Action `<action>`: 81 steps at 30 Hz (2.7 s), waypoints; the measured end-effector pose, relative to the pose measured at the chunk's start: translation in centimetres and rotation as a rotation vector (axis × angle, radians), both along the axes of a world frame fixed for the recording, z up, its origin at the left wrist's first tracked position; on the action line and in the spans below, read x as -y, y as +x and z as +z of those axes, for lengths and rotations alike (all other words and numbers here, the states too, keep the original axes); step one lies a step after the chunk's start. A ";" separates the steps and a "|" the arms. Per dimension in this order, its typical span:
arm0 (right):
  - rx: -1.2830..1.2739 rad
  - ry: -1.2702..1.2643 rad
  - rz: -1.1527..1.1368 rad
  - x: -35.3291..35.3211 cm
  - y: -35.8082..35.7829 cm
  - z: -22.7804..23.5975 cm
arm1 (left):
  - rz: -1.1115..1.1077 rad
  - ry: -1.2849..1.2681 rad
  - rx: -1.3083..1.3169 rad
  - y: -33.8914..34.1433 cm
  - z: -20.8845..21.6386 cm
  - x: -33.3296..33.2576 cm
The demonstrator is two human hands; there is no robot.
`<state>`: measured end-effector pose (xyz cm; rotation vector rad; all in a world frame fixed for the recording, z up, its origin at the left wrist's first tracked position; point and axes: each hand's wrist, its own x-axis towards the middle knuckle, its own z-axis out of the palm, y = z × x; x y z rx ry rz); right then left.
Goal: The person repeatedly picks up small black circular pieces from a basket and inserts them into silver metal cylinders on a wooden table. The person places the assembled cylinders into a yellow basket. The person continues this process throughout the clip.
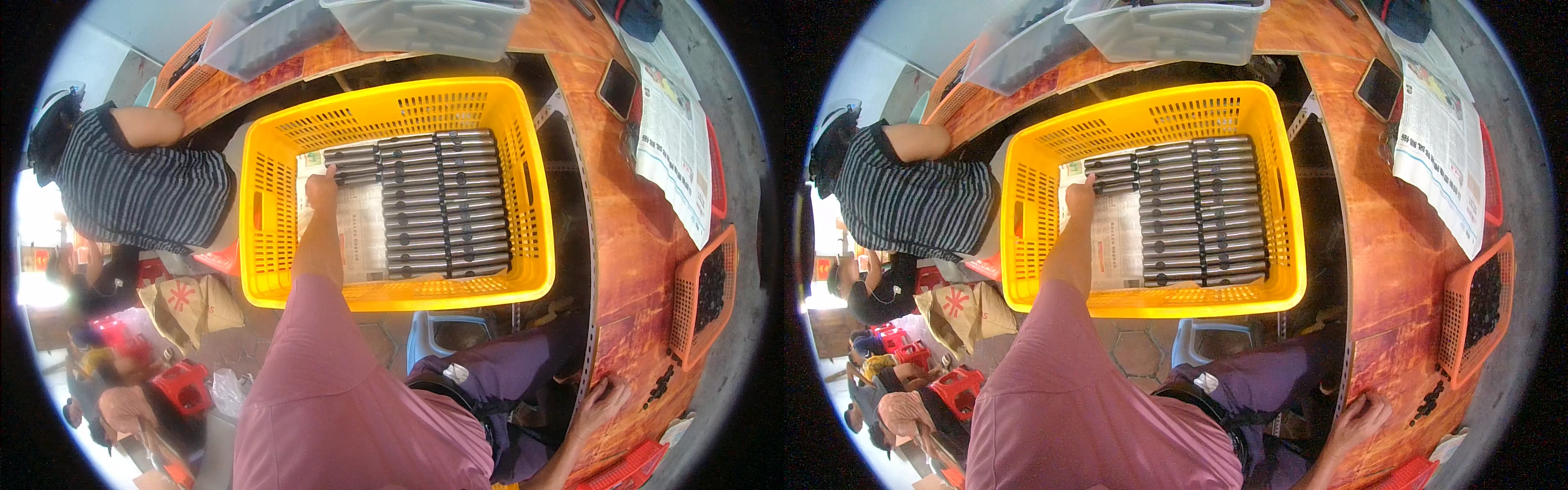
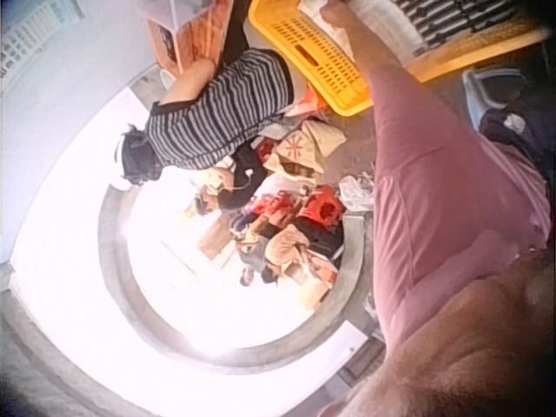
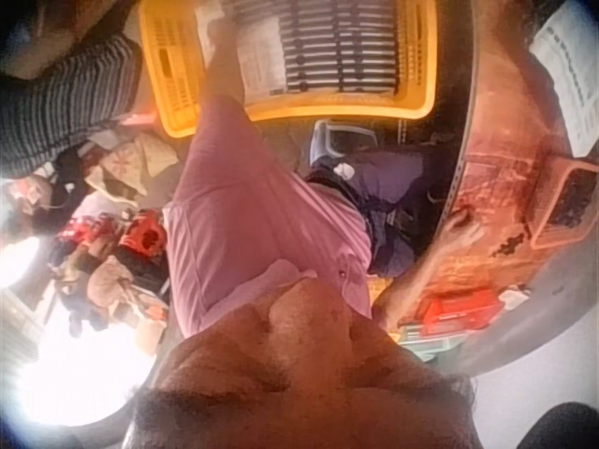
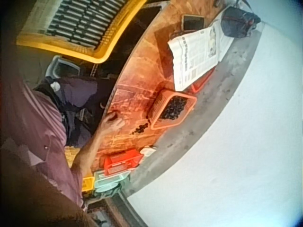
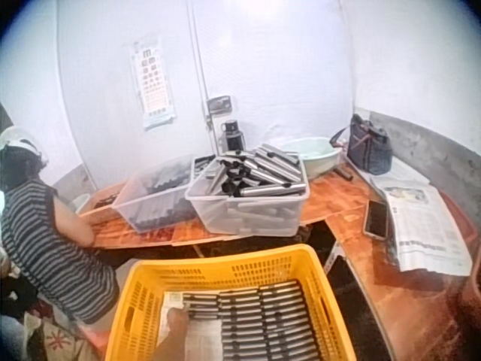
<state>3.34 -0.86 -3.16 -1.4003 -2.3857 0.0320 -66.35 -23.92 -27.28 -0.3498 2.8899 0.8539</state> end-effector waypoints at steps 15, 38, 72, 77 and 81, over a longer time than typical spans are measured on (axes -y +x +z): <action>0.032 0.066 0.028 -0.1 0.0 -0.1 | 0.076 0.381 0.047 -1.8 -2.2 0.3; 0.026 0.030 -0.008 -0.1 0.0 -0.2 | 0.027 0.226 -0.070 -1.8 -3.4 -0.3; 0.073 0.064 0.014 -0.4 0.8 -0.7 | -1.012 -0.528 -0.398 5.2 0.2 -2.4; 0.067 0.081 0.015 -0.2 0.6 -0.7 | -1.000 -0.434 -0.352 5.2 0.1 -2.9; 0.064 0.059 -0.006 0.2 -0.1 0.0 | -1.119 -0.483 -0.371 3.8 -0.1 -1.4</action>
